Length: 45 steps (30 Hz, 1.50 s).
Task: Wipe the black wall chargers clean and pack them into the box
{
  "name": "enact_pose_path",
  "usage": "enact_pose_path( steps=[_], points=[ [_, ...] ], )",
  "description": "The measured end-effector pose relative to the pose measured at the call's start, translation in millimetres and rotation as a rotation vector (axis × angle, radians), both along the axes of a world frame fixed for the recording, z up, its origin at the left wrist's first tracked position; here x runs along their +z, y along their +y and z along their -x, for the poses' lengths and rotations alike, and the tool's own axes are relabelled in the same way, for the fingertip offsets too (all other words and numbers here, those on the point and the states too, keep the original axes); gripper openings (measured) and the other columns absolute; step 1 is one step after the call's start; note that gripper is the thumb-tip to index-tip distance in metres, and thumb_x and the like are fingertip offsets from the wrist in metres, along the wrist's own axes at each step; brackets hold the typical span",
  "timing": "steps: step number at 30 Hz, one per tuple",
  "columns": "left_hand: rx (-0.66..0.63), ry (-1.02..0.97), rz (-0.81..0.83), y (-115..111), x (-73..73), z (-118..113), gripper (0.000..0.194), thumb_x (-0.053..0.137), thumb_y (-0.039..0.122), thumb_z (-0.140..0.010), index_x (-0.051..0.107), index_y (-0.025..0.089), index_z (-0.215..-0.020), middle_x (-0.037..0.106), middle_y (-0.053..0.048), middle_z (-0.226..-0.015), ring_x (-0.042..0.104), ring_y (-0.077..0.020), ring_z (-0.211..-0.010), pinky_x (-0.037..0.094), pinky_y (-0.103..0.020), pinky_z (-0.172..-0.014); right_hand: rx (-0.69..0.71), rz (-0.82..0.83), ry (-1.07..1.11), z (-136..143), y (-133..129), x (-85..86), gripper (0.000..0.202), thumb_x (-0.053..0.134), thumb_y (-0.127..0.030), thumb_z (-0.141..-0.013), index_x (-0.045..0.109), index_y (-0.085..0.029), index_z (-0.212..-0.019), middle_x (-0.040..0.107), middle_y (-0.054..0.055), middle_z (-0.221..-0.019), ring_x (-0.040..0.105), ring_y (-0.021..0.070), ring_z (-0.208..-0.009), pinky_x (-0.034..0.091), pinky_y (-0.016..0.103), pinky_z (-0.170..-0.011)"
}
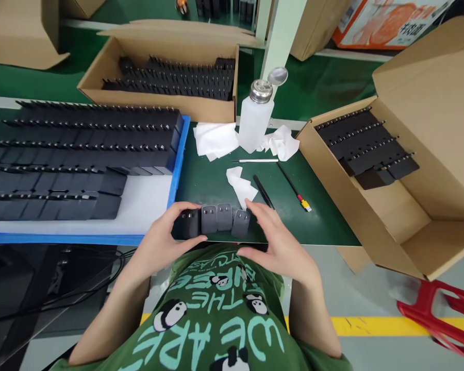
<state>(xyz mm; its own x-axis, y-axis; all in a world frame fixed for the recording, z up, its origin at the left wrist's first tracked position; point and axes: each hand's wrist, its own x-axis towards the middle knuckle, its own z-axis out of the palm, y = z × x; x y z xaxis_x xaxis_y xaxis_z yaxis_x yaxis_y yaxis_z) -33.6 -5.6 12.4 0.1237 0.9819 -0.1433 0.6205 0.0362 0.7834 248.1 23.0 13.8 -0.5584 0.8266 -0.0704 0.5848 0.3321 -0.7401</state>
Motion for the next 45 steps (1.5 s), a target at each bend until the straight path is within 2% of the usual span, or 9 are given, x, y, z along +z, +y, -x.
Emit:
enact_pose_path(
  steps=[6, 10, 12, 14, 17, 20, 35, 41, 45],
  points=[
    [-0.127, 0.085, -0.026, 13, 0.1, -2, 0.061, 0.077, 0.033, -0.084, 0.045, 0.029, -0.136, 0.059, -0.005, -0.136, 0.058, -0.0258, -0.124, 0.052, -0.039, -0.100, 0.053, -0.006, 0.049, 9, 6, -13.6, 0.072, 0.065, -0.041, -0.096, 0.027, -0.033, -0.156, 0.045, 0.008, -0.150, 0.043, 0.0279, -0.137, 0.049, 0.046, -0.109],
    [-0.284, 0.185, -0.231, 23, -1.0, -13, 0.080, 0.080, 0.044, -0.082, 0.039, 0.023, -0.147, 0.055, -0.009, -0.145, 0.047, -0.0304, -0.137, 0.039, -0.047, -0.115, -0.156, -0.261, 0.150, -5, 13, -5.2, 0.055, 0.063, -0.036, -0.097, 0.045, -0.026, -0.148, 0.055, 0.012, -0.134, 0.055, 0.0271, -0.120, 0.051, 0.042, -0.096],
    [-0.311, 0.226, -0.309, 28, -3.4, -20, 0.075, 0.079, 0.045, -0.083, 0.044, 0.021, -0.145, 0.060, -0.009, -0.141, 0.048, -0.0319, -0.135, 0.037, -0.049, -0.115, -0.184, -0.463, 0.055, -1, 12, 0.3, 0.038, 0.057, -0.027, -0.100, 0.057, -0.021, -0.138, 0.059, 0.011, -0.115, 0.057, 0.0248, -0.105, 0.048, 0.041, -0.091],
    [-0.307, 0.229, -0.349, 31, -6.2, -25, 0.062, 0.078, 0.041, -0.085, 0.051, 0.019, -0.138, 0.068, -0.007, -0.130, 0.054, -0.0309, -0.127, 0.039, -0.049, -0.112, -0.055, -0.578, -0.043, 12, 7, 3.3, 0.030, 0.057, -0.028, -0.100, 0.064, -0.016, -0.127, 0.057, 0.010, -0.102, 0.054, 0.0236, -0.097, 0.045, 0.041, -0.087],
    [-0.283, 0.206, -0.374, 33, -8.8, -27, 0.048, 0.075, 0.032, -0.088, 0.057, 0.017, -0.130, 0.073, -0.007, -0.119, 0.061, -0.0283, -0.116, 0.043, -0.045, -0.105, 0.055, -0.660, -0.150, 39, -2, 3.4, 0.036, 0.053, -0.034, -0.102, 0.065, -0.008, -0.124, 0.057, 0.011, -0.097, 0.050, 0.0235, -0.093, 0.043, 0.041, -0.085],
    [-0.272, 0.205, -0.380, 34, -8.5, -27, 0.045, 0.075, 0.027, -0.087, 0.059, 0.015, -0.127, 0.073, -0.008, -0.118, 0.063, -0.0283, -0.112, 0.045, -0.044, -0.101, -0.011, -0.722, -0.209, 55, -7, 2.1, 0.035, 0.054, -0.032, -0.102, 0.066, -0.006, -0.122, 0.058, 0.011, -0.095, 0.047, 0.0225, -0.089, 0.042, 0.039, -0.081],
    [-0.258, 0.199, -0.393, 33, -8.5, -27, 0.041, 0.073, 0.021, -0.086, 0.060, 0.015, -0.124, 0.075, -0.008, -0.115, 0.064, -0.0292, -0.108, 0.046, -0.043, -0.094, -0.151, -0.788, -0.298, 63, -13, -2.9, 0.029, 0.063, -0.024, -0.094, 0.069, -0.007, -0.117, 0.060, 0.014, -0.097, 0.046, 0.0229, -0.086, 0.040, 0.039, -0.076],
    [-0.251, 0.203, -0.386, 33, -7.7, -28, 0.041, 0.075, 0.025, -0.087, 0.060, 0.018, -0.125, 0.075, -0.008, -0.116, 0.065, -0.0291, -0.109, 0.047, -0.044, -0.094, -0.113, -0.632, -0.102, 52, -14, 13.5, 0.016, 0.058, -0.022, -0.097, 0.068, -0.017, -0.086, 0.062, 0.007, -0.088, 0.049, 0.0197, -0.083, 0.039, 0.037, -0.074],
    [-0.245, 0.212, -0.382, 33, -8.2, -28, 0.038, 0.072, 0.025, -0.088, 0.061, 0.019, -0.123, 0.075, -0.008, -0.116, 0.065, -0.0298, -0.108, 0.047, -0.046, -0.093, -0.050, -0.661, -0.191, 49, -12, 10.3, 0.022, 0.057, -0.026, -0.098, 0.071, -0.015, -0.111, 0.063, 0.009, -0.092, 0.050, 0.0212, -0.085, 0.039, 0.039, -0.077]
  ],
)
